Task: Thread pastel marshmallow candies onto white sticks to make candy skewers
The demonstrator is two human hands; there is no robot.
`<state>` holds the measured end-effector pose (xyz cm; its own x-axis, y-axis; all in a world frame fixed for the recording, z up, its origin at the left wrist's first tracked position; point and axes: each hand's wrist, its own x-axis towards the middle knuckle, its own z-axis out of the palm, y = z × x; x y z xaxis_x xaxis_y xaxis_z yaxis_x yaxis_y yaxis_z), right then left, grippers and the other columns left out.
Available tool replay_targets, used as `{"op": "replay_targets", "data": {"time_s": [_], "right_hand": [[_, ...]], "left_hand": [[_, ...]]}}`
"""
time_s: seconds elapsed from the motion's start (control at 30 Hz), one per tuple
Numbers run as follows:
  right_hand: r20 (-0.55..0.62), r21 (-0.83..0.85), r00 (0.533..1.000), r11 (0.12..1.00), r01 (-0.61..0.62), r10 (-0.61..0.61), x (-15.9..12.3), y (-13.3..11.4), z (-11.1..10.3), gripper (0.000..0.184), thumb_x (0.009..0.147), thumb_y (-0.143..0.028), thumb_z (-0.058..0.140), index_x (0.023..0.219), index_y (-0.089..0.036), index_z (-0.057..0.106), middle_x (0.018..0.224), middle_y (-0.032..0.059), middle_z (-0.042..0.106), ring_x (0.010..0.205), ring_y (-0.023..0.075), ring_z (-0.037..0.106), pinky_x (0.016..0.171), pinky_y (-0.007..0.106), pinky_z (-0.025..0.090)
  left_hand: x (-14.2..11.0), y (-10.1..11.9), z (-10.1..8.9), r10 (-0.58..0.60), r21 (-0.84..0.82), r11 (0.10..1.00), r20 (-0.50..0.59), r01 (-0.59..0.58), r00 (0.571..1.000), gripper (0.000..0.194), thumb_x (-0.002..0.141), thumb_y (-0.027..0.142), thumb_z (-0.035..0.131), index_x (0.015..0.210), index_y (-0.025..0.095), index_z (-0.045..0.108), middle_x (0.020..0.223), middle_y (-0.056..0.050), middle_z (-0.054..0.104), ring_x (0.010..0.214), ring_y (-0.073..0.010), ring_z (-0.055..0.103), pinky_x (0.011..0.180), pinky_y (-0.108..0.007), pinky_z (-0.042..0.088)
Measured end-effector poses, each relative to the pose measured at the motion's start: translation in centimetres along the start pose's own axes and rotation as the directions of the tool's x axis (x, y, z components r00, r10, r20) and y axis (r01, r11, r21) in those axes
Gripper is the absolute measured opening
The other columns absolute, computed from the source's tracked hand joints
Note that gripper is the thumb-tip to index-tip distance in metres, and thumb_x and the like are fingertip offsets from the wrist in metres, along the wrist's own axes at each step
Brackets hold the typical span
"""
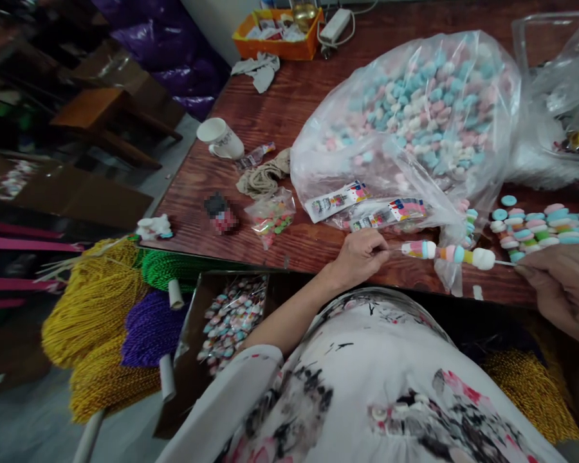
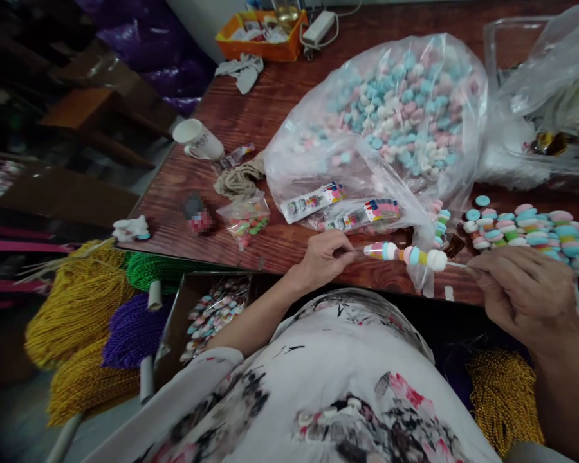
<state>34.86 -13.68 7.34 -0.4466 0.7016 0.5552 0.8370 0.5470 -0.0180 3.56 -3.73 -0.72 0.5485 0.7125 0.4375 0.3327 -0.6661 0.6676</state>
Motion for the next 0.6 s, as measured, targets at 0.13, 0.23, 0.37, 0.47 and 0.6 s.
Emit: {"op": "replay_targets", "data": {"time_s": [0.13,0.23,0.37,0.47,0.6], "right_hand": [[0.101,0.087,0.995,0.996,0.000,-0.009,0.3,-0.5,0.6,0.008,0.084,-0.017,0.055,0.089,-0.020,0.061,0.079,0.0050,0.071,0.072,0.0191,0.067,0.068,0.032,0.050],[0.156,0.211,0.987,0.975,-0.064,0.031,0.4,-1.2,1.7,0.012,0.085,-0.015,0.055,0.093,-0.020,0.062,0.083,0.0035,0.071,0.074,0.0163,0.068,0.068,0.028,0.052],[0.047,0.261,0.998,0.964,-0.047,0.036,0.5,-2.4,3.1,0.014,0.084,-0.012,0.057,0.093,-0.021,0.061,0.080,0.0027,0.069,0.074,0.0155,0.067,0.069,0.027,0.053],[-0.041,0.176,0.997,0.982,0.071,-0.065,0.6,-3.3,3.9,0.016,0.081,-0.010,0.058,0.094,-0.019,0.060,0.078,0.0046,0.070,0.074,0.0173,0.066,0.072,0.030,0.054],[-0.051,-0.037,0.975,0.976,0.213,-0.215,0.6,-4.0,4.8,0.020,0.078,-0.011,0.057,0.097,-0.018,0.061,0.079,0.0044,0.070,0.072,0.0166,0.064,0.071,0.030,0.051]], "left_hand": [[-0.5,-0.5,0.2,0.218,0.093,0.969,0.126,-0.231,0.968,0.019,0.090,0.022,0.053,0.072,0.017,0.057,0.070,-0.003,0.061,0.069,-0.0134,0.053,0.069,-0.028,0.044],[-0.6,-0.9,0.3,0.305,0.105,0.940,0.164,-0.324,0.938,0.017,0.091,0.023,0.052,0.076,0.016,0.057,0.076,-0.006,0.063,0.075,-0.0152,0.055,0.073,-0.030,0.047],[-0.3,-1.2,0.0,0.232,0.087,0.963,0.222,-0.256,0.947,0.016,0.088,0.025,0.055,0.100,0.015,0.058,0.100,-0.011,0.066,0.096,-0.0203,0.059,0.087,-0.036,0.048],[0.0,-1.1,-0.3,0.177,0.047,0.978,0.337,-0.204,0.925,0.022,0.085,0.025,0.058,0.105,0.014,0.058,0.099,-0.011,0.067,0.094,-0.0194,0.061,0.086,-0.032,0.047],[-0.1,-0.5,-0.7,0.023,0.094,0.993,0.459,-0.075,0.888,0.014,0.081,0.017,0.056,0.094,0.016,0.061,0.085,-0.004,0.068,0.081,-0.0146,0.062,0.072,-0.024,0.045]]}}
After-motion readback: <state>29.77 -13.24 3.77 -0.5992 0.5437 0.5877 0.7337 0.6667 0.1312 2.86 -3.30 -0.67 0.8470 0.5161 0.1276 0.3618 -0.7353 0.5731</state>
